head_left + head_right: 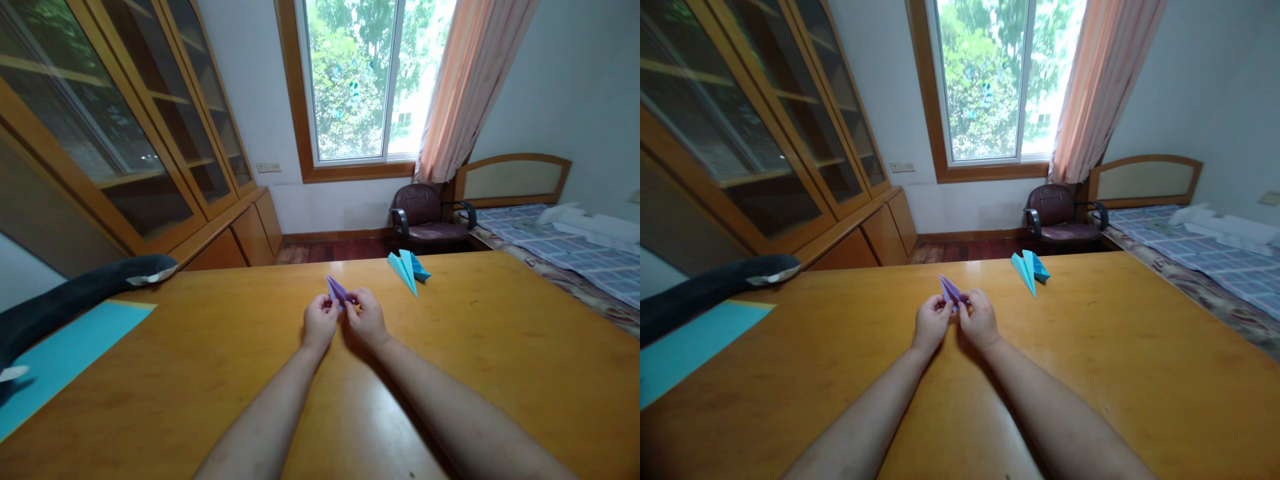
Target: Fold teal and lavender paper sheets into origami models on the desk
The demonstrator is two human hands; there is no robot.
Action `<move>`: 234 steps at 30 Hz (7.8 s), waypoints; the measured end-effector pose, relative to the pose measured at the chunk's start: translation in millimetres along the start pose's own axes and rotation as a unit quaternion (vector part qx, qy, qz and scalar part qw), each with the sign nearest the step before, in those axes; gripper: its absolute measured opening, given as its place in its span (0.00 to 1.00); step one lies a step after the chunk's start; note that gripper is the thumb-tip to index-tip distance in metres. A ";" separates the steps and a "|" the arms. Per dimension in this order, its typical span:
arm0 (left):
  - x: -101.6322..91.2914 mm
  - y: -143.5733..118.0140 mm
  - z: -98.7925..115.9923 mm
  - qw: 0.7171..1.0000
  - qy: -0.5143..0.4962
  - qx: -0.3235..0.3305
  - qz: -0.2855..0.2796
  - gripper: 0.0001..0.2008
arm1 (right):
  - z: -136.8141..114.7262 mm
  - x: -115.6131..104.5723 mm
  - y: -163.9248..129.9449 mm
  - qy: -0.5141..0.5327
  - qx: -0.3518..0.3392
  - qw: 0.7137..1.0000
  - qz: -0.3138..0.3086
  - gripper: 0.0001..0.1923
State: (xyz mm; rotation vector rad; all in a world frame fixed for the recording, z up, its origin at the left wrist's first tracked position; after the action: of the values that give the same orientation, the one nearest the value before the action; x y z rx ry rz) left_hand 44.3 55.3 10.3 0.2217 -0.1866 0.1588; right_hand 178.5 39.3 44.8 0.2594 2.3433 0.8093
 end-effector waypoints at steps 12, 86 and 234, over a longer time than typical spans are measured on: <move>3.4 -4.0 11.0 1.000 -0.008 0.008 0.005 0.04 | -8.3 1.9 -1.2 -0.005 -0.028 0.999 -0.016 0.09; -10.1 7.3 15.3 0.976 0.100 0.031 -0.193 0.05 | 0.4 6.3 -0.1 0.016 -0.096 0.992 -0.082 0.16; 3.3 5.5 -13.8 0.976 -0.168 -0.123 -0.069 0.16 | 38.4 39.0 -1.9 0.393 0.252 0.877 -0.118 0.30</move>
State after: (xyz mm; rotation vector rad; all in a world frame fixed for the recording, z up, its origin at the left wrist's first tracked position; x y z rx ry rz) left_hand 48.8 64.3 -1.2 0.0126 -0.5227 -0.0431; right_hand 172.4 71.0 0.5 -0.1940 3.2509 0.1526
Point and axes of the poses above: each hand's wrist, its own y-axis towards the middle knuckle, its own x-axis out of the palm, z = x × y, the point moved 7 cm from there along y, towards the middle knuckle, and after that the axes turned 12 degrees about -y, right-handed, at the moved point
